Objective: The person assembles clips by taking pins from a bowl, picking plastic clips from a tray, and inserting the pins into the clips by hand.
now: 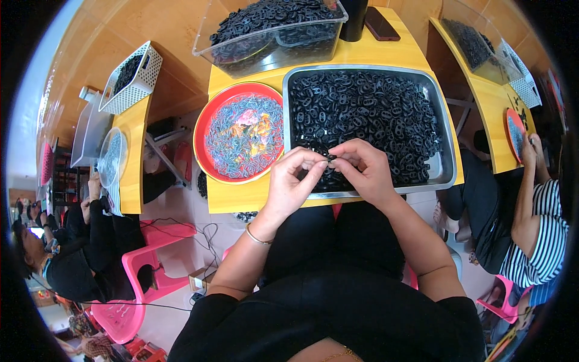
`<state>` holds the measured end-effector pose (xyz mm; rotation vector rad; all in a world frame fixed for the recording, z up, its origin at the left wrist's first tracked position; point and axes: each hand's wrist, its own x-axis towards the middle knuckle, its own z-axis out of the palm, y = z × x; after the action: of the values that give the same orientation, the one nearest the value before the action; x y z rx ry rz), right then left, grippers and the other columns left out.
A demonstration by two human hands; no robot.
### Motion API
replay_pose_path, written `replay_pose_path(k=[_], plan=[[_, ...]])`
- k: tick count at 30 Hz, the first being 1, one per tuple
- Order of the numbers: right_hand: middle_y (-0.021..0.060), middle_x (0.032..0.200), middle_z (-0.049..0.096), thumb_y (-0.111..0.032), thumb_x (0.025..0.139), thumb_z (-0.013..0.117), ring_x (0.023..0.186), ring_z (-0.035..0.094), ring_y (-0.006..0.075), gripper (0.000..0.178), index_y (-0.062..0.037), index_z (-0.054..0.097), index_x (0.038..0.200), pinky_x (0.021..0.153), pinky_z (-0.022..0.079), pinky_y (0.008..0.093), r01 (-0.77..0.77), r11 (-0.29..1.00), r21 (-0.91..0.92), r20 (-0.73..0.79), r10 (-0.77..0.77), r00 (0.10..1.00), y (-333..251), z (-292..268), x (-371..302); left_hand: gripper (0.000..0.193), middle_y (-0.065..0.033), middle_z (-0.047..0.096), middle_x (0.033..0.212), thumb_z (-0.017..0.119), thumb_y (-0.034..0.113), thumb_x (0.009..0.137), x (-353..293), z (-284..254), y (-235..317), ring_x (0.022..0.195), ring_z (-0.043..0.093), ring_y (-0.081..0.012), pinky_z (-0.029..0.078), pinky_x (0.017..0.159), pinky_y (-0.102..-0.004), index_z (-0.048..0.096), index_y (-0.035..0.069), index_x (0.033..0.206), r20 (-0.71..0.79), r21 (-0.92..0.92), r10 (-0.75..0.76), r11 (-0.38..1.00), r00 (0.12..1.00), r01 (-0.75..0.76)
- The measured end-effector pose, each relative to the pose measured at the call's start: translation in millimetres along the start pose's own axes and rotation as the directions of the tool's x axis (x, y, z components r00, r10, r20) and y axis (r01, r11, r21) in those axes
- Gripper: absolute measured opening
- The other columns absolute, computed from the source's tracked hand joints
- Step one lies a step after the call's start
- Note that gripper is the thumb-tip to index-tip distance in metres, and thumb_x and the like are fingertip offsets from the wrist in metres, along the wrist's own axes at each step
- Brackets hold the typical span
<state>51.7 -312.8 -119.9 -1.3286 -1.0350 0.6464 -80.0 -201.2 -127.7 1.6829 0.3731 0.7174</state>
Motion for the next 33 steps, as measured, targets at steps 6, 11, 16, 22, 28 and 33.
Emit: replay_pose_path(k=[6, 11, 16, 22, 28, 33], plan=[[0.0071, 0.089, 0.058, 0.006, 0.080, 0.059, 0.077, 0.061, 0.0108, 0.014, 0.0024, 0.060, 0.094, 0.070, 0.050, 0.0214, 0.048, 0.997, -0.066, 0.013, -0.047, 0.999, 1, -1, 0, 0.003, -0.0032, 0.055, 0.073, 0.063, 0.000, 0.079, 0, 0, -1, 0.062, 0.053, -0.0061, 0.041, 0.055, -0.0192, 0.061, -0.001, 0.081, 0.008, 0.042, 0.023, 0.999, 1.000, -0.024], [0.0075, 0.091, 0.058, 0.006, 0.081, 0.058, 0.077, 0.061, 0.0113, 0.014, 0.0025, 0.060, 0.094, 0.069, 0.050, 0.0218, 0.034, 0.996, -0.081, 0.010, -0.033, 0.999, 1, 0, -1, 0.003, -0.0035, 0.056, 0.072, 0.063, 0.000, 0.080, 0, -2, -1, 0.060, 0.052, -0.0062, 0.040, 0.054, -0.0198, 0.062, 0.000, 0.083, 0.009, 0.062, 0.018, 0.998, 1.000, -0.019], [0.0074, 0.089, 0.058, 0.002, 0.081, 0.058, 0.077, 0.062, 0.0126, 0.014, 0.0018, 0.060, 0.095, 0.067, 0.050, 0.0225, 0.027, 0.999, 0.038, -0.240, -0.017, 0.971, 2, 3, 1, 0.011, -0.0069, 0.058, 0.075, 0.063, 0.000, 0.077, 14, -9, 13, 0.062, 0.055, -0.0128, 0.044, 0.058, -0.0250, 0.062, 0.001, 0.089, -0.004, 0.316, 0.070, 0.946, 0.998, -0.065], [0.0084, 0.094, 0.055, 0.004, 0.084, 0.053, 0.081, 0.062, 0.0139, 0.014, 0.0035, 0.058, 0.097, 0.071, 0.050, 0.0227, 0.052, 0.998, 0.041, -0.285, -0.038, 0.958, 3, 1, 2, 0.028, -0.0105, 0.056, 0.080, 0.063, 0.000, 0.069, 29, -9, 13, 0.082, 0.055, -0.0267, 0.045, 0.074, -0.0357, 0.060, 0.004, 0.097, 0.286, 0.698, 0.216, 0.621, 0.934, -0.357], [0.0084, 0.094, 0.056, 0.005, 0.083, 0.054, 0.081, 0.062, 0.0135, 0.015, 0.0027, 0.058, 0.096, 0.072, 0.050, 0.0229, 0.061, 0.997, 0.044, -0.289, -0.046, 0.956, 5, 3, 3, 0.022, -0.0105, 0.057, 0.083, 0.062, 0.001, 0.067, 40, -5, 9, 0.084, 0.056, -0.0292, 0.046, 0.074, -0.0378, 0.061, 0.004, 0.089, 0.411, 0.776, 0.034, 0.511, 0.911, -0.370], [0.0082, 0.094, 0.056, 0.005, 0.082, 0.054, 0.082, 0.062, 0.0134, 0.015, 0.0024, 0.058, 0.096, 0.072, 0.050, 0.0229, 0.058, 0.997, 0.046, -0.280, -0.043, 0.959, 6, 2, 2, 0.017, -0.0096, 0.055, 0.073, 0.059, 0.001, 0.065, 40, -2, 4, 0.077, 0.059, -0.0267, 0.049, 0.067, -0.0372, 0.061, 0.004, 0.081, 0.436, 0.756, 0.068, 0.513, 0.897, -0.406]])
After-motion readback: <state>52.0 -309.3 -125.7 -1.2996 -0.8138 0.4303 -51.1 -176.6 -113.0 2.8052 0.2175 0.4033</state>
